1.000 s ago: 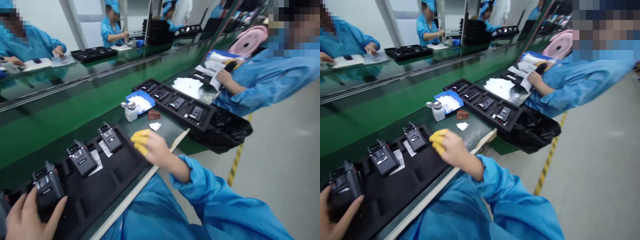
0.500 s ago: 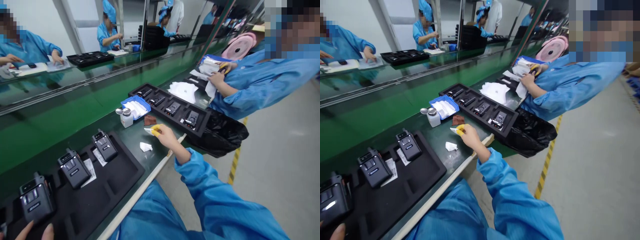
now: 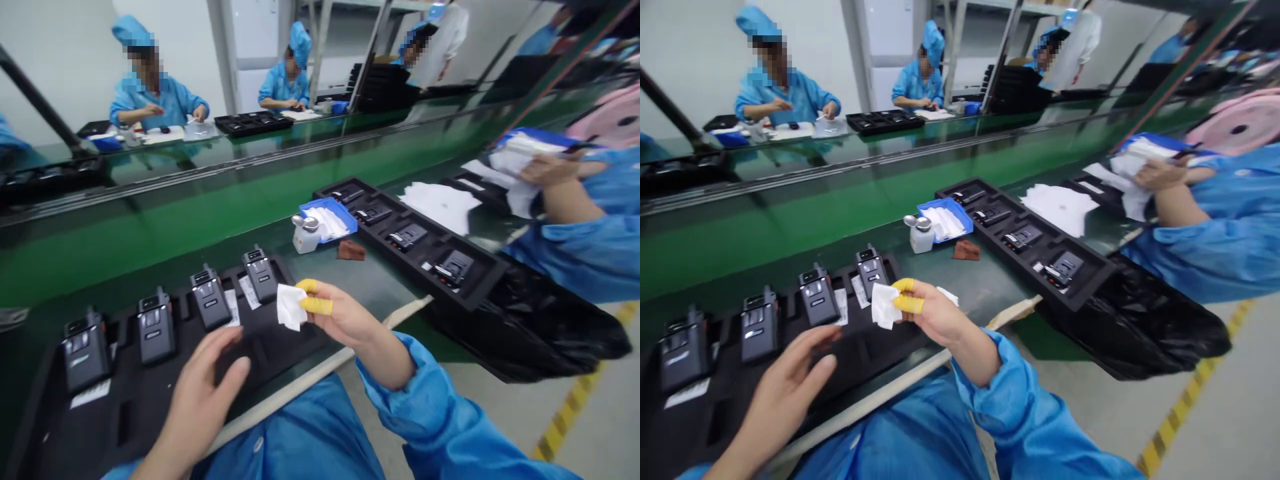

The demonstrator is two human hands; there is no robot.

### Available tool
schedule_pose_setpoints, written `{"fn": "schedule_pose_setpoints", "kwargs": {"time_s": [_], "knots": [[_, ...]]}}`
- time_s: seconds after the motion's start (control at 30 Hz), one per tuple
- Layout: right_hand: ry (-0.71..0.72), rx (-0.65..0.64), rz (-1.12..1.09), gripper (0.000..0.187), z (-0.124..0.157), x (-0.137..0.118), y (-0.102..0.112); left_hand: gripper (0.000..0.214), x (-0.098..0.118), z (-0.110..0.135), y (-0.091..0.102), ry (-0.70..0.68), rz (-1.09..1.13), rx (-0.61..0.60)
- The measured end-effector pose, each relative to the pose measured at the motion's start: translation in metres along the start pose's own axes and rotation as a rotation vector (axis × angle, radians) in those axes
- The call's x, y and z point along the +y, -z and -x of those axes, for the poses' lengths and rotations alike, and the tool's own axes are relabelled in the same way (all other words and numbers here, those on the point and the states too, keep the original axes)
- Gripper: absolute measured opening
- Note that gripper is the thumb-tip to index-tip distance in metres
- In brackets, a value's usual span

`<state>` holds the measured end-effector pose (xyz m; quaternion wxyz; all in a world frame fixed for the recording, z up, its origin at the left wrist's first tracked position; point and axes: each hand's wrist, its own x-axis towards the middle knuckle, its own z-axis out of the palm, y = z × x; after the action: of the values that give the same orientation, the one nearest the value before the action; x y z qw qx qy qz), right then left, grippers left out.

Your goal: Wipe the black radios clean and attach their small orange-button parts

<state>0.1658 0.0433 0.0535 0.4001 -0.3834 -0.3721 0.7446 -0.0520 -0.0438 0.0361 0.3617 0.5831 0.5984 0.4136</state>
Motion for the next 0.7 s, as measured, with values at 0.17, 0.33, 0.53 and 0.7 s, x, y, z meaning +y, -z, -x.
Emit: {"fn": "schedule_pose_setpoints", "kwargs": {"time_s": [0.17,0.33,0.53,0.7], "knots": [[0.055,-0.105,0.151,0.027,-0.001,0.015,-0.027,0.026,0.023,-0.017,-0.028,0.173,0.527,-0.086],[0.681,0.163,0.774,0.019,0.004,0.018,-0.027,0.028,0.024,-0.016,-0.027,0.282,0.702,0.036],[1.189,-0.029,1.247,0.020,0.014,0.028,-0.035,0.026,0.028,-0.012,-0.021,0.333,0.836,-0.120],[1.207,0.275,1.497,0.025,-0.023,-0.009,0.000,0.040,0.022,0.003,-0.002,0.354,0.669,-0.057]]}}
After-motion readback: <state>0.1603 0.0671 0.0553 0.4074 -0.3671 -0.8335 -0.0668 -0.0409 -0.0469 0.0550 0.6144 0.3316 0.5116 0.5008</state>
